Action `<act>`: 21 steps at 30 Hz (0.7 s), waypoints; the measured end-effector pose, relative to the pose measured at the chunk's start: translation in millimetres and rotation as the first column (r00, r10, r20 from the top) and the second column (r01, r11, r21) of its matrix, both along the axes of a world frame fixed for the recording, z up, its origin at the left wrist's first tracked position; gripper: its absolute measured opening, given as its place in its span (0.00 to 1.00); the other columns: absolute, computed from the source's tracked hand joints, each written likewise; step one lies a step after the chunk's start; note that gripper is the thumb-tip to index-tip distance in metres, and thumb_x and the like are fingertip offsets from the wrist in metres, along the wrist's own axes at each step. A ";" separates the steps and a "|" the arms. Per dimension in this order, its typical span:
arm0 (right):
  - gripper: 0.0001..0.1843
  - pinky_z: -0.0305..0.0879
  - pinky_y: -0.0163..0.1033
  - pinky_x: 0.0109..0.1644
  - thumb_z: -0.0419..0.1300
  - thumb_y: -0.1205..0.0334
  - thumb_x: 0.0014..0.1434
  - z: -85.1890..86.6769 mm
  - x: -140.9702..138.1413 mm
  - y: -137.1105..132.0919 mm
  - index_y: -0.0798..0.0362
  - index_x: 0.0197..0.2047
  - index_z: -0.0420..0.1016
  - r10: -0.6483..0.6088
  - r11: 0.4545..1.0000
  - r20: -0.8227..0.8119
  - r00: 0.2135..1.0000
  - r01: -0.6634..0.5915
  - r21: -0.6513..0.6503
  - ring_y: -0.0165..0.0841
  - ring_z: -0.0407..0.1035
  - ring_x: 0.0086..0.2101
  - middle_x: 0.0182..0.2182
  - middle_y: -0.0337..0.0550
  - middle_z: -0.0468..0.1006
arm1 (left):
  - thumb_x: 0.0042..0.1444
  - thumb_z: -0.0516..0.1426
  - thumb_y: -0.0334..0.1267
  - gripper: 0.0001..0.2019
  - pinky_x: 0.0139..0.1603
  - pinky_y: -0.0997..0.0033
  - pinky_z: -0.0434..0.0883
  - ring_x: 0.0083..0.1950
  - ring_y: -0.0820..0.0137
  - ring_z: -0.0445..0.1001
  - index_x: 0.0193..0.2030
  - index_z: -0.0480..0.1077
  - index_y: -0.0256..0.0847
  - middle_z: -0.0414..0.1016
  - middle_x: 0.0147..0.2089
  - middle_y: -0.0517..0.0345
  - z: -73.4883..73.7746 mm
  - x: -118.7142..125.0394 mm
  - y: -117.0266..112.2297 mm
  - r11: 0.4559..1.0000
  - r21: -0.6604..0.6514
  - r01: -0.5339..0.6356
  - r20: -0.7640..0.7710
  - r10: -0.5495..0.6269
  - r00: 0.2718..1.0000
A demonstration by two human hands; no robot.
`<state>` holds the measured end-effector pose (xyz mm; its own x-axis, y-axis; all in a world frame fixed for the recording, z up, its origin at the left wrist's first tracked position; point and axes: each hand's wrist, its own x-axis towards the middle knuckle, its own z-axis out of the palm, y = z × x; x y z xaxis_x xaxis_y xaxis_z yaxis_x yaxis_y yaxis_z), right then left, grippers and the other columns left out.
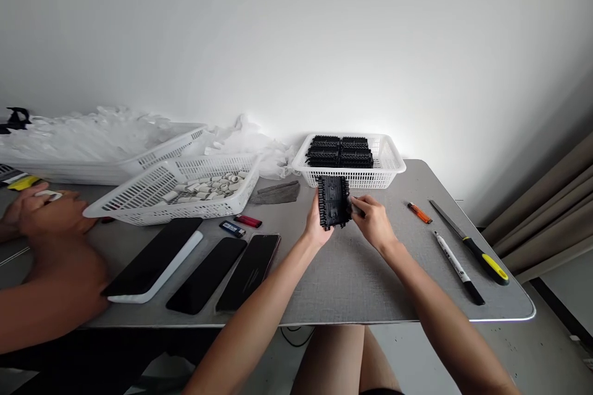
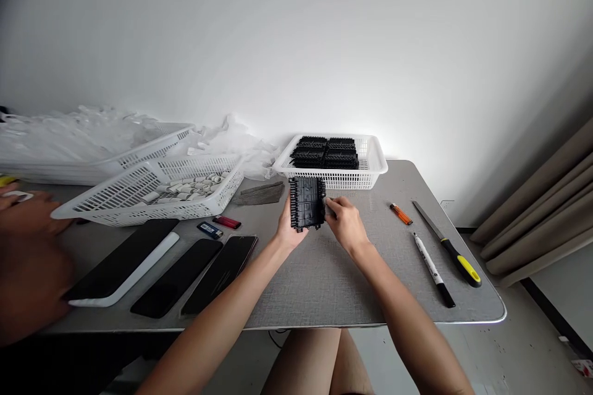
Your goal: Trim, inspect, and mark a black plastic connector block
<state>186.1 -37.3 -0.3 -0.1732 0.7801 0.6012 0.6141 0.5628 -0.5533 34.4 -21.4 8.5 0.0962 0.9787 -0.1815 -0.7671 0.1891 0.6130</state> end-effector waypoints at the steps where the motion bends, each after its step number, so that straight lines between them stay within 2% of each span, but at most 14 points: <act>1: 0.21 0.71 0.38 0.43 0.56 0.71 0.59 -0.2 -1.9 -2.1 0.51 0.54 0.78 0.017 1.000 0.046 0.999 -0.017 -0.016 0.35 0.75 0.38 0.42 0.48 0.77 | 0.66 0.52 0.52 0.21 0.44 0.71 0.76 0.37 0.70 0.80 0.40 0.79 0.39 0.83 0.39 0.56 -0.3 -4.1 2.6 1.000 -0.006 -0.027 0.002 0.027 1.000; 4: 0.23 0.70 0.38 0.42 0.57 0.73 0.58 0.8 -5.6 -7.2 0.50 0.55 0.77 0.092 0.994 0.188 0.978 -0.080 -0.068 0.34 0.74 0.37 0.43 0.47 0.76 | 0.64 0.54 0.52 0.18 0.41 0.72 0.76 0.36 0.71 0.80 0.40 0.79 0.41 0.83 0.38 0.59 -1.7 -17.2 11.0 0.996 -0.021 -0.084 0.004 0.084 0.996; 6: 0.21 0.69 0.37 0.41 0.57 0.73 0.57 2.1 -4.5 -7.7 0.49 0.52 0.79 0.131 0.988 0.217 0.967 -0.110 -0.106 0.32 0.74 0.35 0.41 0.46 0.77 | 0.63 0.55 0.53 0.18 0.41 0.73 0.76 0.37 0.71 0.80 0.40 0.78 0.42 0.83 0.38 0.59 -2.8 -23.5 15.3 0.995 -0.019 -0.098 0.000 0.098 0.995; 9: 0.17 0.70 0.38 0.42 0.57 0.70 0.59 2.9 1.8 -3.4 0.50 0.48 0.82 0.029 0.997 0.080 0.996 -0.023 -0.076 0.33 0.74 0.34 0.39 0.45 0.77 | 0.62 0.56 0.53 0.17 0.41 0.73 0.75 0.36 0.71 0.79 0.40 0.78 0.42 0.83 0.37 0.59 -3.1 -23.8 15.8 0.997 -0.022 -0.075 -0.006 0.075 0.997; 11: 0.18 0.70 0.40 0.44 0.56 0.68 0.60 2.3 6.2 0.4 0.50 0.51 0.81 -0.076 0.997 -0.049 0.996 0.075 -0.013 0.35 0.74 0.37 0.41 0.47 0.77 | 0.63 0.56 0.52 0.17 0.41 0.73 0.75 0.36 0.71 0.79 0.39 0.78 0.40 0.82 0.35 0.58 -1.5 -17.5 11.4 1.000 -0.026 -0.010 -0.021 0.009 1.000; 14: 0.24 0.71 0.41 0.46 0.53 0.69 0.60 0.9 8.6 2.9 0.50 0.57 0.77 -0.107 0.993 -0.101 0.989 0.112 0.044 0.36 0.73 0.41 0.45 0.49 0.76 | 0.65 0.53 0.50 0.19 0.43 0.71 0.76 0.38 0.69 0.80 0.39 0.78 0.39 0.82 0.35 0.55 2.5 -5.1 2.1 0.993 -0.012 0.118 -0.060 -0.119 0.991; 18: 0.27 0.71 0.41 0.45 0.51 0.71 0.59 1.9 6.2 1.3 0.51 0.59 0.75 -0.084 0.995 0.013 0.996 0.083 0.050 0.37 0.73 0.41 0.45 0.50 0.75 | 0.66 0.51 0.51 0.20 0.50 0.66 0.76 0.43 0.65 0.80 0.42 0.78 0.39 0.83 0.37 0.54 4.2 2.2 -4.0 0.991 0.011 0.132 -0.081 -0.131 0.988; 21: 0.26 0.70 0.40 0.43 0.53 0.72 0.59 3.9 5.1 -0.1 0.50 0.60 0.74 -0.060 0.998 0.126 0.990 0.059 0.017 0.36 0.73 0.38 0.45 0.50 0.75 | 0.66 0.51 0.52 0.21 0.47 0.68 0.77 0.40 0.67 0.80 0.42 0.78 0.38 0.83 0.37 0.54 1.6 0.9 -2.3 0.996 0.000 0.094 -0.068 -0.094 0.993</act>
